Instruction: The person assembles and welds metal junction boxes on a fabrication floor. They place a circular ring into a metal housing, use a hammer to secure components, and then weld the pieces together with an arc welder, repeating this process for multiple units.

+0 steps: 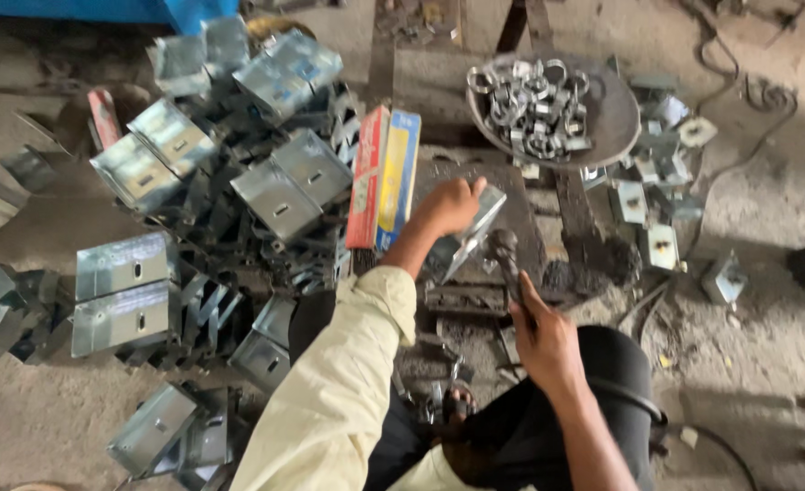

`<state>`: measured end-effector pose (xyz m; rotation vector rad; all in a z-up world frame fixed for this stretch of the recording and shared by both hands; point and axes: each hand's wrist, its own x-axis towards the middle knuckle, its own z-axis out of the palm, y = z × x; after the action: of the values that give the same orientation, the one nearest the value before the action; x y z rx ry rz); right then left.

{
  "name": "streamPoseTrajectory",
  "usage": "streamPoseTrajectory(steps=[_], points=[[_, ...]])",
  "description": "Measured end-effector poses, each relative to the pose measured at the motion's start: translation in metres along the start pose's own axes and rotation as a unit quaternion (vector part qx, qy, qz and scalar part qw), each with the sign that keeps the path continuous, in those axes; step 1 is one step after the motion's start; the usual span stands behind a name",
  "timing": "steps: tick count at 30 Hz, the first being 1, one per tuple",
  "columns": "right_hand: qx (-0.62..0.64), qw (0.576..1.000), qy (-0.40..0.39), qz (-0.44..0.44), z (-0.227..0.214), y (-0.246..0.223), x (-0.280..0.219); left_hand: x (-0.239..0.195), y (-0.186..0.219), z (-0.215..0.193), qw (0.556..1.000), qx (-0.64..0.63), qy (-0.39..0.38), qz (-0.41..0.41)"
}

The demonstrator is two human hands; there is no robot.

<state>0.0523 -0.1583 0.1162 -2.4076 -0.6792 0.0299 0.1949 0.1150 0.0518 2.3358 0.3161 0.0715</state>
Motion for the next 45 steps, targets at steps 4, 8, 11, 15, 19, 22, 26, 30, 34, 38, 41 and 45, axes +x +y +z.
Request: streamPoseTrajectory(steps=[4, 8, 11, 15, 19, 22, 26, 30, 34, 38, 41, 45], points=[[0.05, 0.996, 0.071, -0.006, 0.014, -0.002, -0.007, 0.001, -0.004, 0.011, 0.999, 0.038, -0.023, -0.011], [0.141, 0.986, -0.014, 0.091, 0.005, 0.004, 0.01, -0.022, 0.016, -0.02, 0.997, 0.015, -0.065, 0.028], [0.321, 0.931, -0.012, 0.173, 0.004, 0.014, 0.005, -0.045, 0.009, -0.035, 0.991, -0.03, -0.051, -0.121], [0.496, 0.819, -0.031, 0.287, 0.021, 0.058, 0.012, -0.091, -0.032, 0.0, 0.77, -0.568, 0.274, -0.099], [0.453, 0.844, -0.097, 0.268, 0.054, 0.099, 0.073, -0.124, -0.043, 0.049, 0.876, -0.409, 0.09, -0.238], [0.349, 0.883, -0.149, 0.277, 0.058, 0.115, 0.121, -0.139, -0.061, 0.058, 0.93, -0.328, 0.011, -0.167], [0.014, 0.972, -0.184, 0.144, 0.034, 0.106, 0.144, -0.133, -0.06, 0.024, 0.988, -0.048, 0.131, -0.059], [0.006, 0.997, 0.015, 0.082, -0.023, 0.136, 0.062, -0.117, -0.044, 0.005, 0.975, -0.074, 0.208, 0.039], [0.01, 0.934, 0.175, 0.31, -0.068, 0.236, -0.066, -0.08, -0.042, 0.01, 0.957, 0.031, 0.247, 0.152], [0.1, 0.864, 0.12, 0.479, -0.065, 0.31, -0.185, -0.059, -0.041, 0.025, 0.96, 0.049, 0.239, 0.135], [0.259, 0.784, 0.057, 0.561, -0.039, 0.325, -0.21, -0.05, -0.042, 0.032, 0.963, 0.063, 0.224, 0.136], [0.399, 0.714, 0.116, 0.563, -0.012, 0.323, -0.217, -0.041, -0.057, 0.044, 0.971, -0.065, 0.188, 0.136]])
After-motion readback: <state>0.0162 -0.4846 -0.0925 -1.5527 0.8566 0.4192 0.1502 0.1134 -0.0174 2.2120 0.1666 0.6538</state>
